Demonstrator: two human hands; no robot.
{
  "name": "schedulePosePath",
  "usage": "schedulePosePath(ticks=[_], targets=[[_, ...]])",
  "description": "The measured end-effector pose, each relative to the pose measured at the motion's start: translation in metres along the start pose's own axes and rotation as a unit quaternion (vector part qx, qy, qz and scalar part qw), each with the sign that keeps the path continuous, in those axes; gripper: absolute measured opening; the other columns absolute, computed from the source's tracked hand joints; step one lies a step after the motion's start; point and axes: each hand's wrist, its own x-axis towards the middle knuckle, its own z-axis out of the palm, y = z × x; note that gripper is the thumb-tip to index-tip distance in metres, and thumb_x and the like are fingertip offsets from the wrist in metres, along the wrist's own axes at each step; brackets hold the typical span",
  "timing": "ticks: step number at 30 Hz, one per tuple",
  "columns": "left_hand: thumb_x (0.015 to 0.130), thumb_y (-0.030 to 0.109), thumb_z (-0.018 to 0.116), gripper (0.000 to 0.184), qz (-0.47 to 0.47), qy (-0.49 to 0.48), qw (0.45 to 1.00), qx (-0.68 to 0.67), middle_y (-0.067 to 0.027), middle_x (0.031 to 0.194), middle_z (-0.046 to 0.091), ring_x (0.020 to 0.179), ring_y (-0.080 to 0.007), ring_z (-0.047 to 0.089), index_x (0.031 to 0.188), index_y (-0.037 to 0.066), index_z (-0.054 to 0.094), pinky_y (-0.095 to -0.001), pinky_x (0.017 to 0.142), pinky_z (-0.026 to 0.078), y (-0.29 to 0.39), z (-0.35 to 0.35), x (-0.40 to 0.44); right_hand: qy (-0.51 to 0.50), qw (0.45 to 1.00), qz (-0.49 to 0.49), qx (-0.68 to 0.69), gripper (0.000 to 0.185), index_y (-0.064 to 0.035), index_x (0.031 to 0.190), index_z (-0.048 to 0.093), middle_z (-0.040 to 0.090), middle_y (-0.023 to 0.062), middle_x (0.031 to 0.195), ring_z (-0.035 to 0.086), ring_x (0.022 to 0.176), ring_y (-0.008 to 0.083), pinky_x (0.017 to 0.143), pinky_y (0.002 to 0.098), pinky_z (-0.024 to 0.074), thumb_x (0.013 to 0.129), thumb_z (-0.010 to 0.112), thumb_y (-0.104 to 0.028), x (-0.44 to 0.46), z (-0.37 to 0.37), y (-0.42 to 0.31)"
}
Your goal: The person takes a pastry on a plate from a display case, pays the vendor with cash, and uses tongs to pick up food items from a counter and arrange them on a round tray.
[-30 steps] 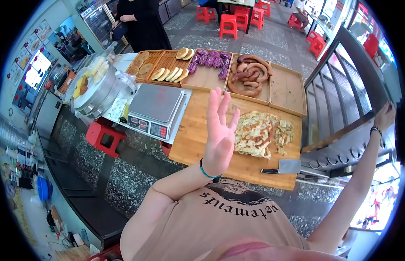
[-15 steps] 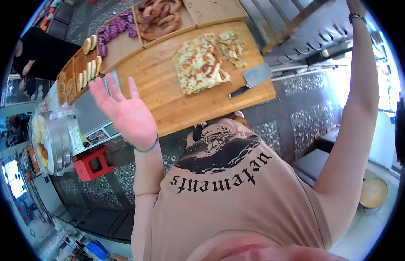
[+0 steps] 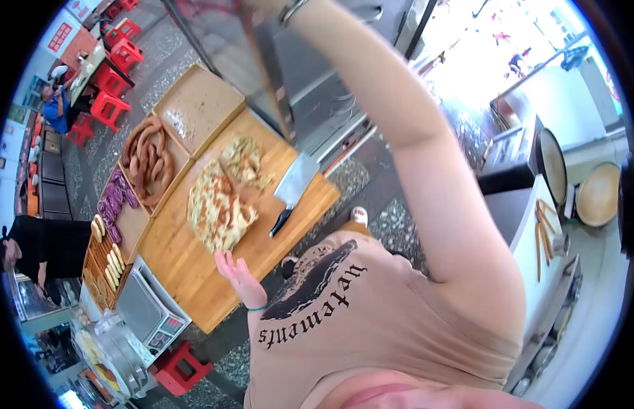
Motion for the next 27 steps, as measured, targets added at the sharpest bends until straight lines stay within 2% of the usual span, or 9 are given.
schedulePosePath(ticks=[3,5,6,7,8,11,19,25,27], targets=[[0.091,0.003,0.044,0.051,0.054,0.023,0.998,-0.006,-0.0139,0.146,0.020,0.133,-0.0292,0.027,0.140,0.000,0.027,-0.0383,0.107,0.025,-0.010,0.065,0.006,-0.020,0.999,-0.001,0.037,0.056,-0.0026,0.126,0.042,0.041,0.0176,0.127,0.033,0.124,0.0391,0.105,0.0540,0.0231,0.081,0.059,-0.031,0.005,-0.015,0.007],[0.088,0.004,0.051,0.042,0.216,0.018,0.932,0.290,-0.0167,0.135,0.036,0.130,-0.0323,0.030,0.128,-0.002,0.041,-0.0399,0.109,0.022,-0.017,0.111,0.007,-0.081,0.997,-0.010,0.013,0.055,-0.0053,0.127,0.042,0.041,0.0155,0.128,0.032,0.126,0.0374,0.104,0.0565,0.0219,0.081,0.060,-0.031,0.008,-0.019,0.018],[0.086,0.007,0.056,0.046,0.222,0.016,0.927,0.302,-0.0183,0.134,0.038,0.130,-0.0339,0.030,0.129,-0.002,0.041,-0.0406,0.110,0.021,-0.006,0.140,-0.001,-0.096,0.995,-0.019,0.011,0.057,-0.0067,0.128,0.042,0.040,0.0148,0.129,0.030,0.127,0.0372,0.105,0.0560,0.0213,0.080,0.061,-0.032,0.008,-0.021,0.021],[0.085,0.012,0.059,0.053,0.181,-0.024,0.954,0.240,-0.0190,0.137,0.035,0.132,-0.0345,0.027,0.132,-0.001,0.039,-0.0413,0.110,0.019,-0.011,0.160,-0.001,-0.113,0.993,-0.020,0.019,0.060,-0.0082,0.129,0.041,0.039,0.0145,0.130,0.030,0.127,0.0373,0.105,0.0575,0.0195,0.080,0.063,-0.033,0.009,-0.023,0.024],[0.085,0.013,0.059,0.056,0.186,-0.018,0.966,0.177,-0.0196,0.139,0.032,0.133,-0.0346,0.025,0.134,-0.001,0.036,-0.0413,0.110,0.018,-0.012,0.184,-0.008,-0.063,0.996,-0.063,0.010,0.045,-0.0090,0.120,0.056,0.056,0.0152,0.118,0.049,0.113,0.0324,0.097,0.0435,0.0351,0.084,0.059,-0.037,0.012,-0.013,0.026],[0.085,0.015,0.059,0.063,0.152,-0.022,0.979,0.133,-0.0204,0.143,0.023,0.135,-0.0344,0.020,0.139,0.001,0.029,-0.0414,0.111,0.016,0.013,0.217,-0.022,-0.084,0.991,-0.082,0.064,0.051,-0.0132,0.127,0.049,0.048,0.0081,0.125,0.039,0.122,0.0265,0.103,0.0457,0.0261,0.084,0.060,-0.038,0.012,-0.007,0.039],[0.089,0.013,0.056,0.061,0.113,0.048,0.992,0.037,-0.0184,0.145,0.016,0.132,-0.0311,0.028,0.141,0.004,0.025,-0.0389,0.107,0.026,0.016,0.197,-0.027,-0.098,0.991,-0.080,0.054,0.054,-0.0181,0.135,0.043,0.041,0.0087,0.135,0.033,0.130,0.0293,0.107,0.0518,0.0225,0.087,0.057,-0.038,0.011,-0.018,0.032],[0.089,0.012,0.057,0.062,0.069,0.042,0.997,0.008,-0.0158,0.144,0.016,0.128,-0.0282,0.032,0.141,0.004,0.024,-0.0371,0.105,0.030,-0.017,0.209,0.001,-0.239,0.949,-0.114,0.169,0.052,-0.0070,0.135,0.042,0.037,0.0139,0.141,0.033,0.131,0.0324,0.108,0.0453,0.0251,0.085,0.058,-0.012,-0.020,-0.071,0.047],[0.090,0.007,0.052,0.059,0.089,-0.003,0.996,-0.004,-0.0078,0.146,0.013,0.134,-0.0249,0.027,0.142,0.011,0.025,-0.0409,0.107,0.028,-0.021,0.227,0.002,-0.299,0.919,-0.128,0.221,0.040,-0.0041,0.121,0.055,0.054,0.0157,0.124,0.048,0.119,0.0340,0.100,0.0433,0.0365,0.081,0.059,-0.003,-0.065,-0.104,0.079]])
